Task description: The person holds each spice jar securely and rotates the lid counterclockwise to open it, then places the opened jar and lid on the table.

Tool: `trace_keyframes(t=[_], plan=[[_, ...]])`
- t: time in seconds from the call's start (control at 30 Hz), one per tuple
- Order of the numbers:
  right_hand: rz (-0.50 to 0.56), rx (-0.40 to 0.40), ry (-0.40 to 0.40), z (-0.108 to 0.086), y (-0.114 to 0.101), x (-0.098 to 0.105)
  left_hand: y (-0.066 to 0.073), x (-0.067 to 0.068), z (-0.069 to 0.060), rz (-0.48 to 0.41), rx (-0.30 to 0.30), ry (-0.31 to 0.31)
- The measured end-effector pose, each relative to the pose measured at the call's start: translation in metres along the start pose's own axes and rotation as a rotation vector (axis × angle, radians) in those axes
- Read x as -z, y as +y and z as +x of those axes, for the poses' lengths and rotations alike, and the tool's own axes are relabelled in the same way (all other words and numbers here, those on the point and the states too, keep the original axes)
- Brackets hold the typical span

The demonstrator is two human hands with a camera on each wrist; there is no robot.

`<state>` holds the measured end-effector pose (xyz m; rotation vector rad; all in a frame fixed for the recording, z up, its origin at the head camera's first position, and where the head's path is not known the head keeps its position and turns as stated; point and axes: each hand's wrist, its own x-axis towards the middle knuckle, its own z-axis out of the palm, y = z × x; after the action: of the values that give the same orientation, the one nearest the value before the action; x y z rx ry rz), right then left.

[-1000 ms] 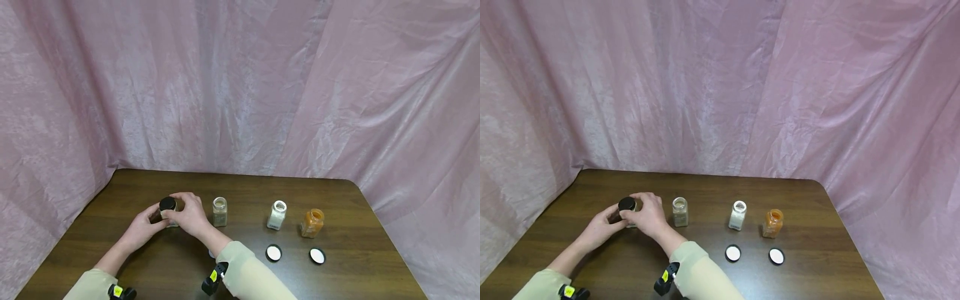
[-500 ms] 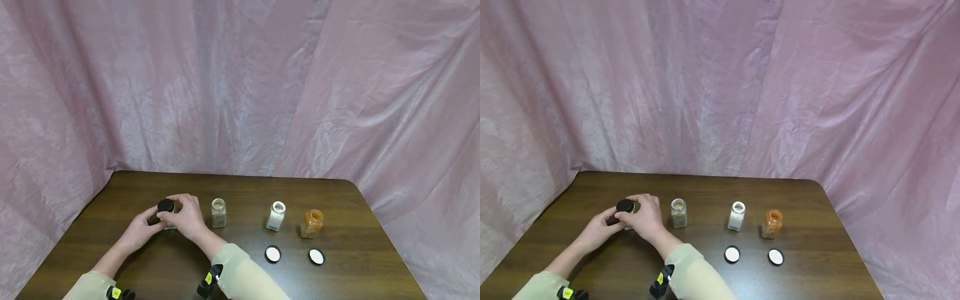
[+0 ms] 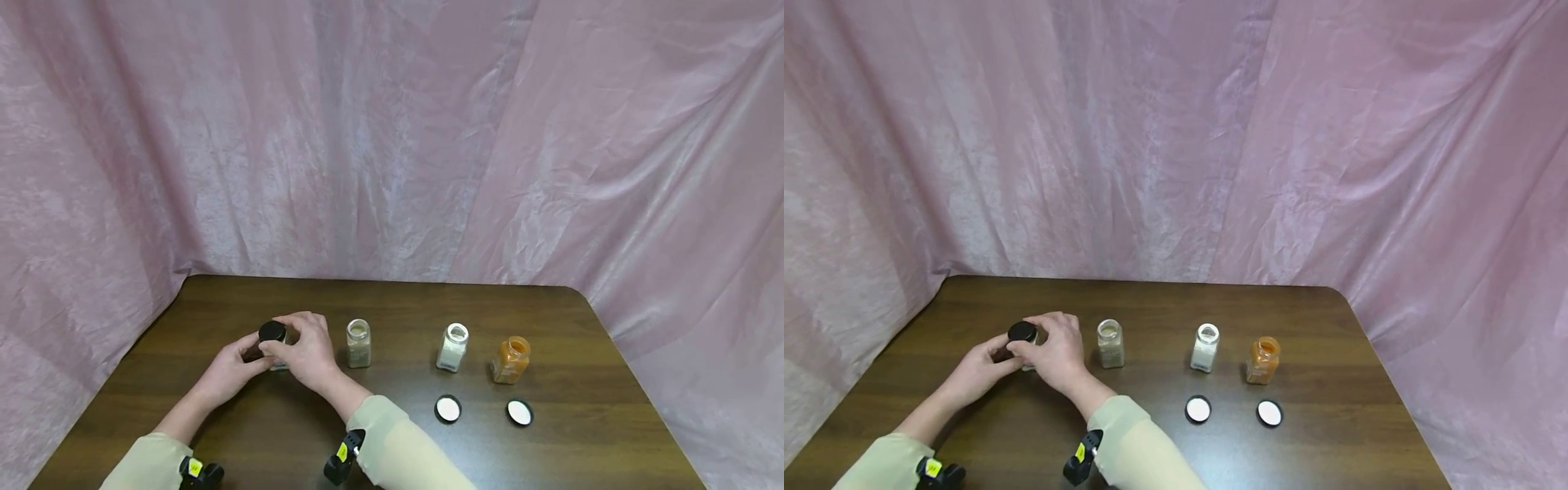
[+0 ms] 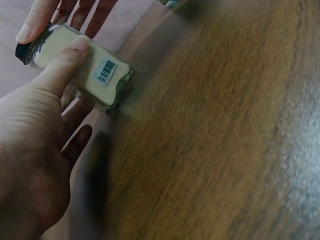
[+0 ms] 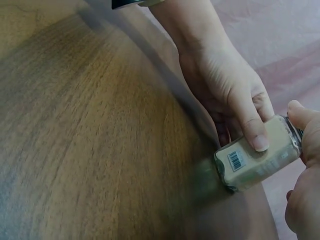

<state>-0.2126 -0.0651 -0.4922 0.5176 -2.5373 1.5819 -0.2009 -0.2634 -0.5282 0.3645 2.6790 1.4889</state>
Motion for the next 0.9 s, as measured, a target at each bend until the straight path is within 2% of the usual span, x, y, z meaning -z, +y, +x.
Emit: trace_keyframes(t=[0.27, 0.57, 0.8, 0.9], plan=[[-0.058, 0.03, -0.048, 0.0003, 0.0001, 0.001, -0.0035, -0.001, 0.0006, 0.053, -0.013, 0.018], [-0.072, 0.039, -0.071, -0.0033, -0.0012, -0.0005, -0.0032, 0.0001, -0.0031, 0.027, -0.004, -0.007], [-0.066, 0.067, -0.091, -0.002, -0.0011, 0.0012, -0.0048, -0.0008, -0.0001, 0.033, -0.041, 0.01], [-0.041, 0.073, -0.116, -0.0006, -0.0004, 0.0033, -0.0027, -0.0002, 0.0003, 0.014, -0.036, 0.0]])
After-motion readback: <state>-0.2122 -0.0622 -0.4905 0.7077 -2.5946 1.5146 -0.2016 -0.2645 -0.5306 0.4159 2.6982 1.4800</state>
